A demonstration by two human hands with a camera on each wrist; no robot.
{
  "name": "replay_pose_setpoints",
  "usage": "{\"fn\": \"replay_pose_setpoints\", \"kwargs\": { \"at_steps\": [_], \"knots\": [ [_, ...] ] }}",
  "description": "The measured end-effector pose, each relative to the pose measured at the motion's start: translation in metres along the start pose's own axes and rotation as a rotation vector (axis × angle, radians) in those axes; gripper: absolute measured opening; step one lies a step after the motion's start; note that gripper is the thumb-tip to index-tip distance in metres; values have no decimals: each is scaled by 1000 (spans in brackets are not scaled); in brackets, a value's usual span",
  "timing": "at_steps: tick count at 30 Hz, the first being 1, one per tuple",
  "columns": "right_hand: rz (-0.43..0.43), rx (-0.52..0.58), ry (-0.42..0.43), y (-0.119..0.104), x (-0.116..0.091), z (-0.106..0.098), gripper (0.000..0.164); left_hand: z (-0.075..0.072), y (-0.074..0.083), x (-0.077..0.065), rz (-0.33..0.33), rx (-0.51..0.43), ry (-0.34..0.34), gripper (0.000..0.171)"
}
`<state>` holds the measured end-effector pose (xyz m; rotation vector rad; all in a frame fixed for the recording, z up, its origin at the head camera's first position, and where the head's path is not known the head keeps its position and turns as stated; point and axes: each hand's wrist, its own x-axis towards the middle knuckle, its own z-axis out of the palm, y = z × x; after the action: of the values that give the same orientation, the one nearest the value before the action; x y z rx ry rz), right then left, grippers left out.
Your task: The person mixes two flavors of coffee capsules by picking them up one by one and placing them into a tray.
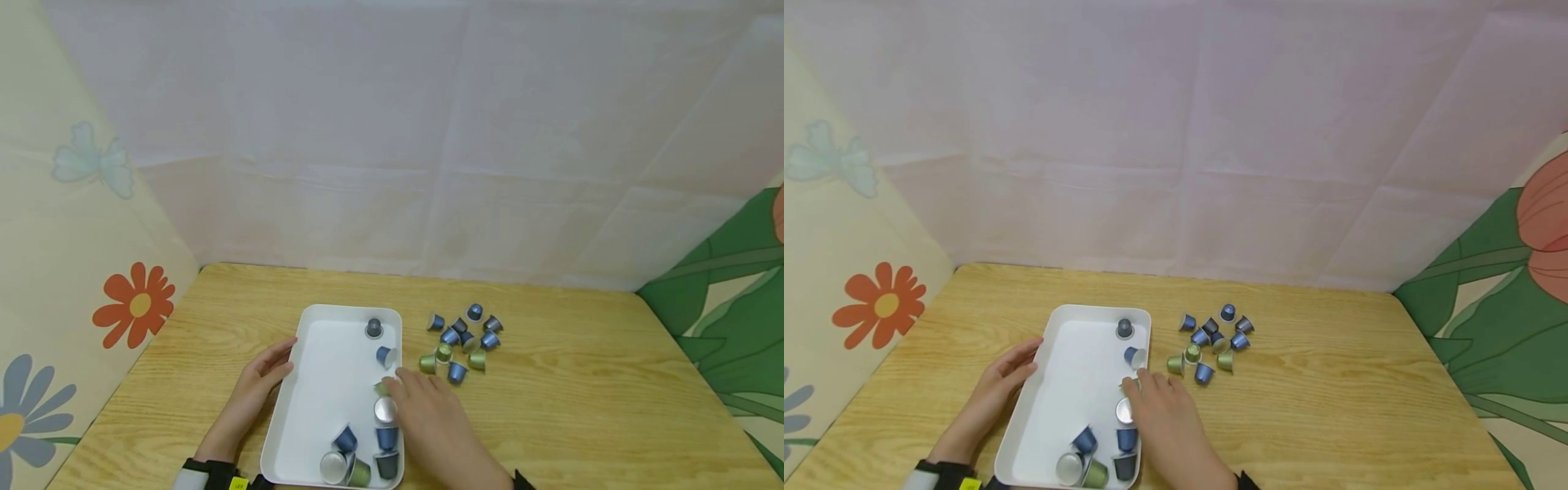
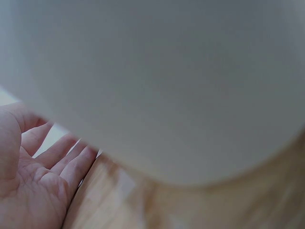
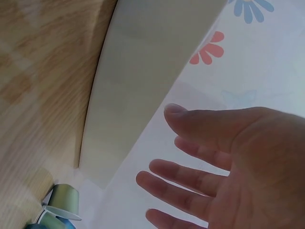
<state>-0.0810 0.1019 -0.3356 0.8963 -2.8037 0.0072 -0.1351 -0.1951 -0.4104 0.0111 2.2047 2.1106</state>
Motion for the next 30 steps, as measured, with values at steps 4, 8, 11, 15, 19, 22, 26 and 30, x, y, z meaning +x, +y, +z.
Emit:
{"fn": "replay_pose_setpoints", "kwargs": {
  "at_steps": [4, 8, 11, 15, 19, 22, 26, 30],
  "knots": [
    [54, 34, 28, 7, 1, 1, 47, 0, 0, 0, 1, 0, 1, 48],
    [87, 43, 59, 16, 2, 2, 52, 0, -1, 1, -1, 0, 4, 48],
    [100, 37, 81, 23, 1, 2, 56, 0, -1, 1, -4, 1, 6, 48],
    [118, 18, 71, 31, 1, 0, 59, 0, -1, 1, -4, 5, 9, 48],
    [123, 4, 63, 37, 1, 0, 59, 0, 0, 0, -3, 10, 7, 48],
    [134, 16, 62, 40, 2, 2, 58, 0, 0, 0, -1, 11, 8, 48],
    [158, 44, 58, 44, 2, 6, 55, 0, 0, 0, -5, 12, 8, 48],
    [172, 46, 63, 49, 2, 8, 55, 0, 0, 0, -10, 10, 6, 48]
  ]
}}
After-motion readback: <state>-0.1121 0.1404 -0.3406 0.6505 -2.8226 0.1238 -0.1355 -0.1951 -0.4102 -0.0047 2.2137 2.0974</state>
